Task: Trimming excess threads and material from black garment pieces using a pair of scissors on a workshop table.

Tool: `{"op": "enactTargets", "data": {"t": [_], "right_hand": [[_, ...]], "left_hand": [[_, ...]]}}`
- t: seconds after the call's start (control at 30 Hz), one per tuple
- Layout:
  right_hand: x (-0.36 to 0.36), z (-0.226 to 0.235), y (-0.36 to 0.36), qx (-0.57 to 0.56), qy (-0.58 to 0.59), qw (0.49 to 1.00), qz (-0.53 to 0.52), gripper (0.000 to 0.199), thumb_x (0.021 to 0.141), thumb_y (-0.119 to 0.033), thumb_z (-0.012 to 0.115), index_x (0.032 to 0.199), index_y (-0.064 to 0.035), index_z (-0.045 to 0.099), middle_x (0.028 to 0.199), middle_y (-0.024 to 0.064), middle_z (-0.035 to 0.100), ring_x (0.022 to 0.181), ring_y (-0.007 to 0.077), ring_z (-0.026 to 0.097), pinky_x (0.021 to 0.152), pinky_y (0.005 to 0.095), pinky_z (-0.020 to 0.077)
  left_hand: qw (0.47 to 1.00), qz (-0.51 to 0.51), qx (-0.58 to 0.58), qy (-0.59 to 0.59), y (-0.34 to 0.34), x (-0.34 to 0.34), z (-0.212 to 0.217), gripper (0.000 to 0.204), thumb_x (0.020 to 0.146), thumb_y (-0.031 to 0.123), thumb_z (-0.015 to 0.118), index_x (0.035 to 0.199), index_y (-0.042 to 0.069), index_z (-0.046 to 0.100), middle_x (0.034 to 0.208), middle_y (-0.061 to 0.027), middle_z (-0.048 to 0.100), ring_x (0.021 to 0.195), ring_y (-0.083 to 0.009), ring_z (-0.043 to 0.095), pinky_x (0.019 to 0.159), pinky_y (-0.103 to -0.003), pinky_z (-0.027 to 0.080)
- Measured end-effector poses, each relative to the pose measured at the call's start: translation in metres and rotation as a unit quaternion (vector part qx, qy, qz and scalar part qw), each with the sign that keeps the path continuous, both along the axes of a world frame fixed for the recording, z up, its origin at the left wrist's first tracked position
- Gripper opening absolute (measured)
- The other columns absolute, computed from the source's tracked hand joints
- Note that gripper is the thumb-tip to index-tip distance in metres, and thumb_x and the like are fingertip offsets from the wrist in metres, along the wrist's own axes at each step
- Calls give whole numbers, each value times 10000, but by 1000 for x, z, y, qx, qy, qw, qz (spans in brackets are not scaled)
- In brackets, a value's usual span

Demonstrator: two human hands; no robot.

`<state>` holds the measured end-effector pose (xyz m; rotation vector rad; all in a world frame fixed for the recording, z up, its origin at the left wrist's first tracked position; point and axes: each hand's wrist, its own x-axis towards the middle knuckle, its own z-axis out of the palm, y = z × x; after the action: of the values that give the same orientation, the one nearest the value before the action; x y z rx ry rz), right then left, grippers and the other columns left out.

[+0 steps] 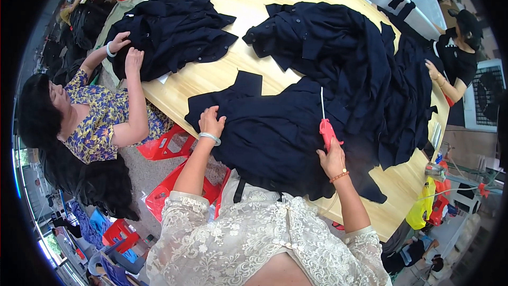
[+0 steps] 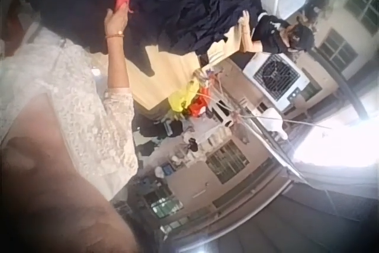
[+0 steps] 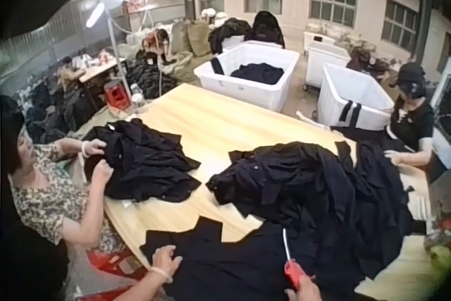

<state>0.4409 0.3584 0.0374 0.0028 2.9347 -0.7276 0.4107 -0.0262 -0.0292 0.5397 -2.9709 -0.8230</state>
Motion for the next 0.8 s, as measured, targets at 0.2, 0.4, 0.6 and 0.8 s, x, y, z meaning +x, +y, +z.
{"op": "enactTargets", "data": {"t": [0.2,0.4,0.6,0.8], "right_hand": [[13,41,26,-161,-66,982,-68,438,753,-19,693,1167,-37,550,729,64,541,664,177,551,651,304,464],[3,91,95,-51,96,985,-131,415,775,14,649,1175,-20,543,715,71,525,643,196,545,631,302,458],[32,78,94,203,9,976,-76,218,851,-226,639,869,-30,544,839,208,586,719,425,602,627,491,482],[72,81,27,41,-67,997,-10,213,850,-134,627,992,-64,485,957,187,577,783,406,605,633,463,482]], "left_hand": [[906,17,422,38,-22,17,-9,104,832,73,676,885,32,597,729,29,592,629,-27,508,589,-189,430],[749,18,650,-126,32,44,89,141,838,47,672,893,117,563,727,86,519,622,4,465,581,-147,378],[693,64,650,-306,86,85,48,149,832,114,701,943,163,615,785,87,612,580,-14,510,496,-173,368],[525,195,794,-238,63,80,42,86,895,241,630,934,180,583,877,15,654,757,-164,632,604,-337,462]]}}
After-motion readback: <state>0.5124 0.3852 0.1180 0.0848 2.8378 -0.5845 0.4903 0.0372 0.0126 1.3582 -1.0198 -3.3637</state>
